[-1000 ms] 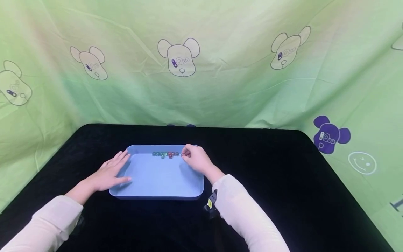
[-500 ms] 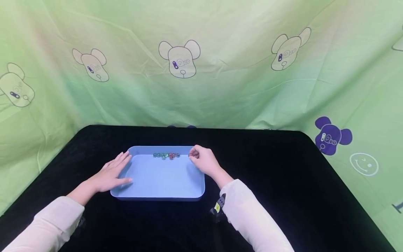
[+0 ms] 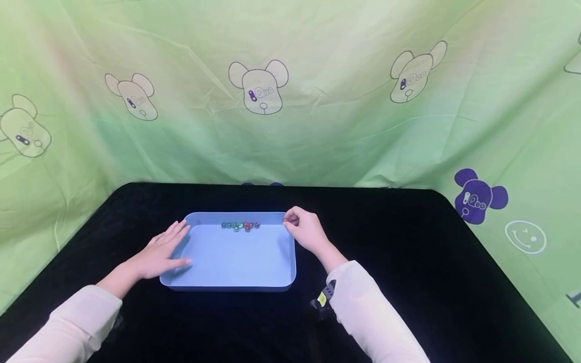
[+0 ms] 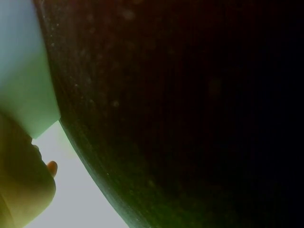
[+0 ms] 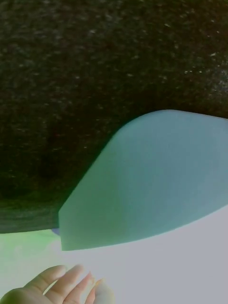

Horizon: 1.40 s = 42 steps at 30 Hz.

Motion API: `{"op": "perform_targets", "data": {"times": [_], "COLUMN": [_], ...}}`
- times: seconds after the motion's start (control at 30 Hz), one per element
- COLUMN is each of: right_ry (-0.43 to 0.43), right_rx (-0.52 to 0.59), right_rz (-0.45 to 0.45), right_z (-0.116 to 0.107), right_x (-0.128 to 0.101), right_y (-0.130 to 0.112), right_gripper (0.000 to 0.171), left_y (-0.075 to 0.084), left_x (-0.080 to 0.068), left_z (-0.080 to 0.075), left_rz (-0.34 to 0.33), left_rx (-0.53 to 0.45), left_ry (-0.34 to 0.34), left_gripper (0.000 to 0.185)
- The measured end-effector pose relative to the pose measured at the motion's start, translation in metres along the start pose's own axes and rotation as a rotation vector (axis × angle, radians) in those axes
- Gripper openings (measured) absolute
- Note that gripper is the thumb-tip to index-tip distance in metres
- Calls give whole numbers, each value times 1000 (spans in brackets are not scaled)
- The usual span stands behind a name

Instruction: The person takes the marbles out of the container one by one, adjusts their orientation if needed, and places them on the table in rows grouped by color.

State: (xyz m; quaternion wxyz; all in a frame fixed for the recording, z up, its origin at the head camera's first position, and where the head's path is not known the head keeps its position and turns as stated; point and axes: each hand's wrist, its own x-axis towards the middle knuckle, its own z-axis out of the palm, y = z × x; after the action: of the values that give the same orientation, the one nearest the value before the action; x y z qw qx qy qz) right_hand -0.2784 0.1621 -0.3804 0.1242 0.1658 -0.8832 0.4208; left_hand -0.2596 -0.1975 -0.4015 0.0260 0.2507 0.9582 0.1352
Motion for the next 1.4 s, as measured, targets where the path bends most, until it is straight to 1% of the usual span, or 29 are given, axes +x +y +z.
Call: {"op": "perform_targets", "data": {"times": [0.2, 0.47, 0.7, 1.17, 1.4], "right_ry": [34, 51, 73, 69, 39], "right_rx": [-3, -19, -31, -69, -85], "right_rz": [2, 8, 24, 95, 120], "right_z": [-6, -14, -18, -29, -29], "right_x": [-2, -6, -8, -16, -18], "right_y": [6, 14, 23, 42, 50], "right_gripper": [5, 7, 6, 7, 7], "left_y": [-1, 0, -1, 0, 0], "left_x": [1, 1, 1, 1, 1], "left_z": [0, 0, 0, -2, -1], "left_rz": [2, -2, -1, -8, -3], "left_rx": [10, 6, 8, 2, 2], "left_ry": [0, -6, 3, -3, -5], "left_gripper": [84, 83, 83, 83, 82]}}
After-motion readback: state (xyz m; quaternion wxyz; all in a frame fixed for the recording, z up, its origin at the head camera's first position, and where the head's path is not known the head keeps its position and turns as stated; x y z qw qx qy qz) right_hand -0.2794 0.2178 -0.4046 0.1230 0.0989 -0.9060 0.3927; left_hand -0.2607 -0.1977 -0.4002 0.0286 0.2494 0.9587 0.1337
